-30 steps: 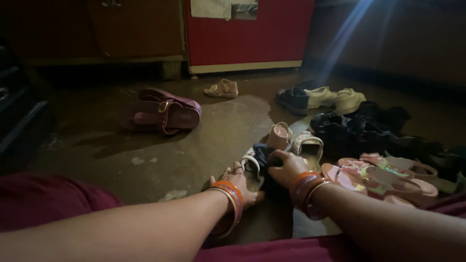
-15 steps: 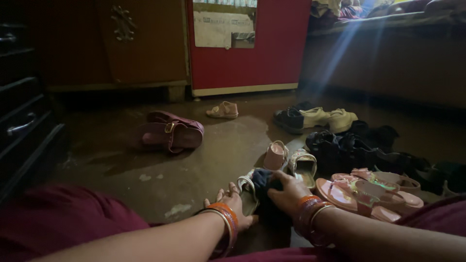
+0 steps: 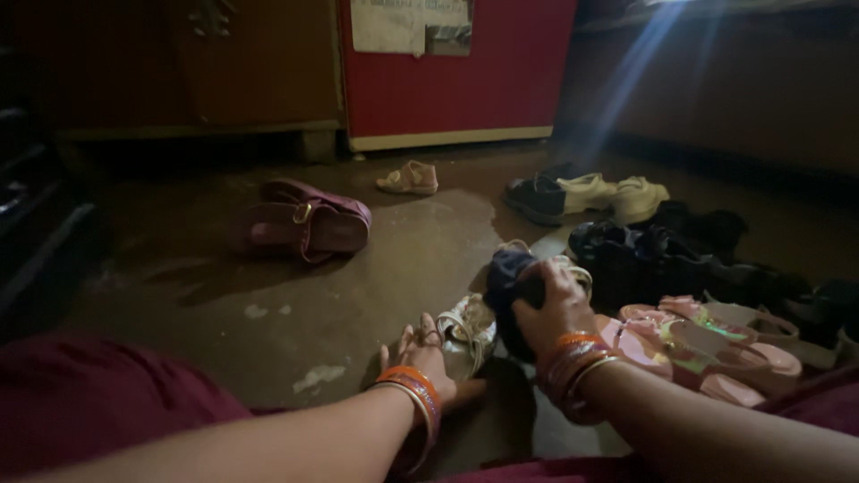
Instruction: The person sits on the floor and wipes several pairs of shoes with a dark cloth. They handle sandals, slippers, and sneakers one by one, rubbing the surfaces and soles before placing them back on the floor.
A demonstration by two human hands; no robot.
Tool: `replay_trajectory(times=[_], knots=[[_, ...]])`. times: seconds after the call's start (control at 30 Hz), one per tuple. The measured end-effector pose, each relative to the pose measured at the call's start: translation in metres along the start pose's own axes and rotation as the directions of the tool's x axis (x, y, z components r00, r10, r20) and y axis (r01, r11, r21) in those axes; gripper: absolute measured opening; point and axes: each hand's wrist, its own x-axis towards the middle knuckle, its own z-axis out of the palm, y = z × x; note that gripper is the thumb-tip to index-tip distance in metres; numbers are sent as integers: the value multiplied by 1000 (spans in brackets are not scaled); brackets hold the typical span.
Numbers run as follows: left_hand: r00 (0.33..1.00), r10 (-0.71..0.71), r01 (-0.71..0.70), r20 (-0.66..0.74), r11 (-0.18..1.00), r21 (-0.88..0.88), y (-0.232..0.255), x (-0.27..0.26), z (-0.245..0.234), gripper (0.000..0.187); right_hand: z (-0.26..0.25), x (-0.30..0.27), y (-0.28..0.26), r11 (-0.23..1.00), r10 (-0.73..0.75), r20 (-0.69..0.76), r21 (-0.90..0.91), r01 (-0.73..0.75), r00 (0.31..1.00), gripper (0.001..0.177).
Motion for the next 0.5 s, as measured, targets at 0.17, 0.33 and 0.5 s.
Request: replay_trajectory(times=[0.17, 0.33, 0.5], knots=[[978, 170, -159, -122, 983, 93, -16, 5, 14, 112, 19, 9, 2, 980, 83, -65, -174, -93, 994, 36], [904, 232, -240, -359, 970, 23, -11, 4, 21, 105, 45, 4, -8, 989, 44, 418, 112, -100, 907, 40], [966, 168, -180, -198, 983, -44, -8, -3, 11, 105, 64, -4, -18, 984, 139, 459, -164, -70, 878, 47]])
